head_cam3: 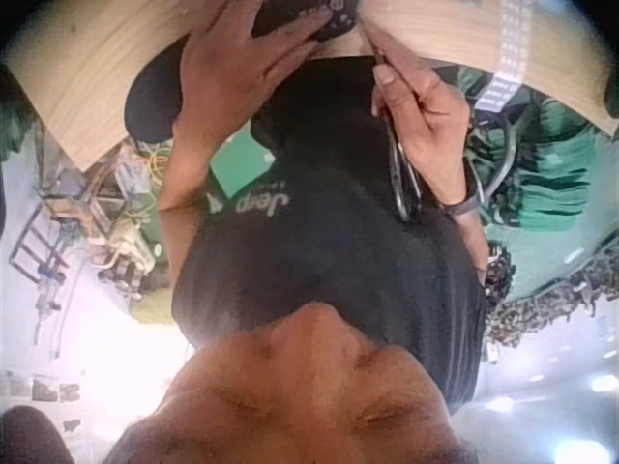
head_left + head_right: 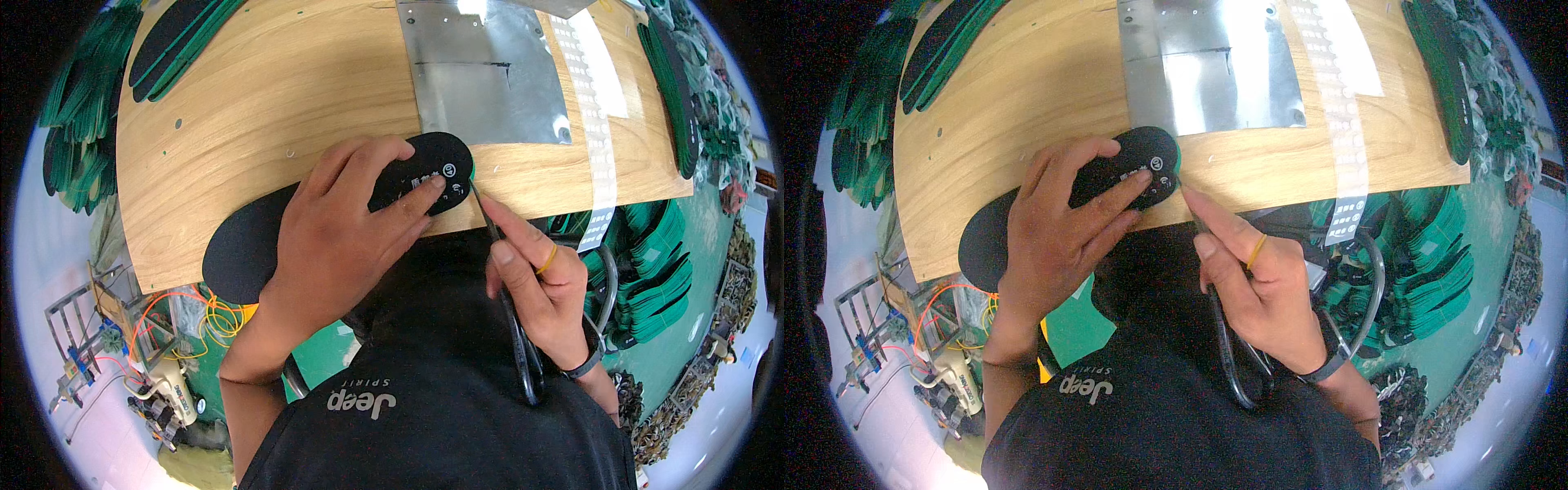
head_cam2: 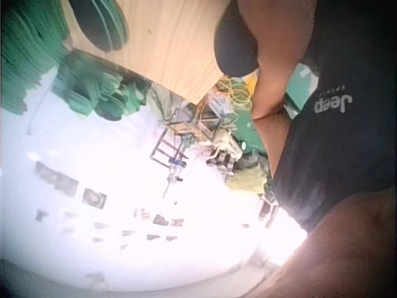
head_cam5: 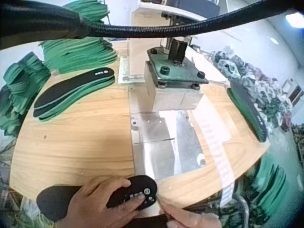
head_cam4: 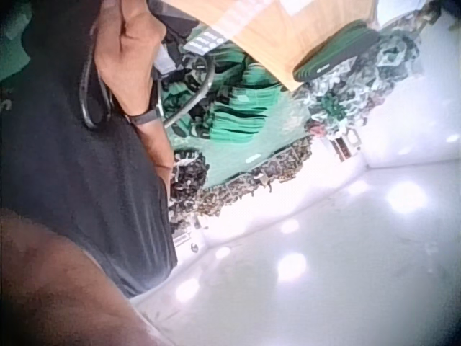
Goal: The person cuts a strip of transparent labels using scissors and peels a label from the strip to stick onto the heel of a shoe insole. The person then organizes the shoe insoles into a stack and secures them with a rubber band.
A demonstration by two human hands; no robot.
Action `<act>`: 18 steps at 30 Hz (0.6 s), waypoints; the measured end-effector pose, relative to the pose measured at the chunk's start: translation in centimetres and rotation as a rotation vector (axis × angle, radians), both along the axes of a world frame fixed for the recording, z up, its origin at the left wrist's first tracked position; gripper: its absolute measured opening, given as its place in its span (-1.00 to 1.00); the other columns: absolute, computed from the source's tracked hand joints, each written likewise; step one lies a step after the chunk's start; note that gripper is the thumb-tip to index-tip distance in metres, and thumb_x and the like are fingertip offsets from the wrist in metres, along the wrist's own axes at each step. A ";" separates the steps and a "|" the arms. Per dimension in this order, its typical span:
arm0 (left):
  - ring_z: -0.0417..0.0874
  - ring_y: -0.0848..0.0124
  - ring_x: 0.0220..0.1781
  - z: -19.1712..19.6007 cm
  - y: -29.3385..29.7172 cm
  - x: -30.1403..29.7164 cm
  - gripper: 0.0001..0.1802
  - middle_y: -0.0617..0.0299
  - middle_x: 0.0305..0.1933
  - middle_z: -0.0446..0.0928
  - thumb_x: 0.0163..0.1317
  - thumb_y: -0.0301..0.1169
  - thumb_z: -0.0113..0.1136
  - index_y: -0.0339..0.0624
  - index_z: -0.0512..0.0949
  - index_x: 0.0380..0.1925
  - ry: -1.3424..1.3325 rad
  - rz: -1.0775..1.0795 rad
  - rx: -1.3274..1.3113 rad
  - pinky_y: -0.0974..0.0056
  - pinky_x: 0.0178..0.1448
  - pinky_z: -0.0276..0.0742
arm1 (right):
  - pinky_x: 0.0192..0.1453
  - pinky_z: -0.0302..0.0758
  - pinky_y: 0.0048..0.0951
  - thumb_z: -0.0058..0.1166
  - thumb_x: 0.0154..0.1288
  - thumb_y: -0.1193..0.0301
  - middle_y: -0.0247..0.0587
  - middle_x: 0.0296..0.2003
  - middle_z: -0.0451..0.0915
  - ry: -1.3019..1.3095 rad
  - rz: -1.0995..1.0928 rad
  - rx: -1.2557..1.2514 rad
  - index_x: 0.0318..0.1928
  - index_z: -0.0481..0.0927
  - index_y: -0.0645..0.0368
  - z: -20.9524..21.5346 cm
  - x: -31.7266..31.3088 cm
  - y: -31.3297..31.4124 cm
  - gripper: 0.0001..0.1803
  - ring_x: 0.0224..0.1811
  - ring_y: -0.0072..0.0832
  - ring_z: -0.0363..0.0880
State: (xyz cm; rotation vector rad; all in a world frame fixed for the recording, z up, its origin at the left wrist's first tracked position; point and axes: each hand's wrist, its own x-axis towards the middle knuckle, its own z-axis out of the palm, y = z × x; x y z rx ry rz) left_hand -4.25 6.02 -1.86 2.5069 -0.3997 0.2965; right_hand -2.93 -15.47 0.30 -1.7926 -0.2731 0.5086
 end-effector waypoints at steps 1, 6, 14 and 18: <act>0.51 0.07 0.03 0.0 0.0 0.0 -0.55 0.13 0.03 0.47 -0.05 -0.39 0.36 0.04 0.62 -0.06 0.010 0.001 -0.008 0.07 0.09 0.48 | -0.43 0.43 -0.61 -0.08 0.39 0.57 -0.29 -0.51 0.56 -0.009 -0.015 -0.014 0.23 0.45 0.24 -0.1 0.0 -0.1 -0.59 -0.56 -0.68 0.44; 0.51 0.08 0.03 -0.1 0.0 0.1 -0.57 0.12 0.03 0.47 -0.04 -0.39 0.36 0.04 0.63 -0.07 0.011 0.003 -0.018 0.07 0.07 0.49 | -0.43 0.43 -0.61 -0.07 0.39 0.56 -0.30 -0.54 0.54 0.073 0.045 -0.011 0.23 0.46 0.23 0.2 0.0 0.1 -0.59 -0.56 -0.69 0.44; 0.50 0.08 0.05 -0.1 -0.1 0.0 -0.59 0.13 0.05 0.47 -0.03 -0.36 0.36 0.04 0.63 -0.09 0.019 0.023 0.001 0.07 0.10 0.47 | -0.41 0.39 -0.67 -0.12 0.44 0.53 -0.34 -0.42 0.56 0.156 -0.035 -0.014 0.24 0.43 0.28 -0.2 -0.1 -0.3 -0.61 -0.54 -0.68 0.42; 0.50 0.09 0.04 -0.2 0.1 0.2 -0.58 0.12 0.05 0.48 -0.03 -0.37 0.36 0.05 0.63 -0.07 0.011 0.012 0.003 0.08 0.10 0.46 | -0.44 0.41 -0.64 -0.09 0.41 0.57 -0.34 -0.51 0.55 0.067 -0.010 -0.031 0.25 0.45 0.22 -0.2 0.1 0.1 -0.59 -0.56 -0.71 0.43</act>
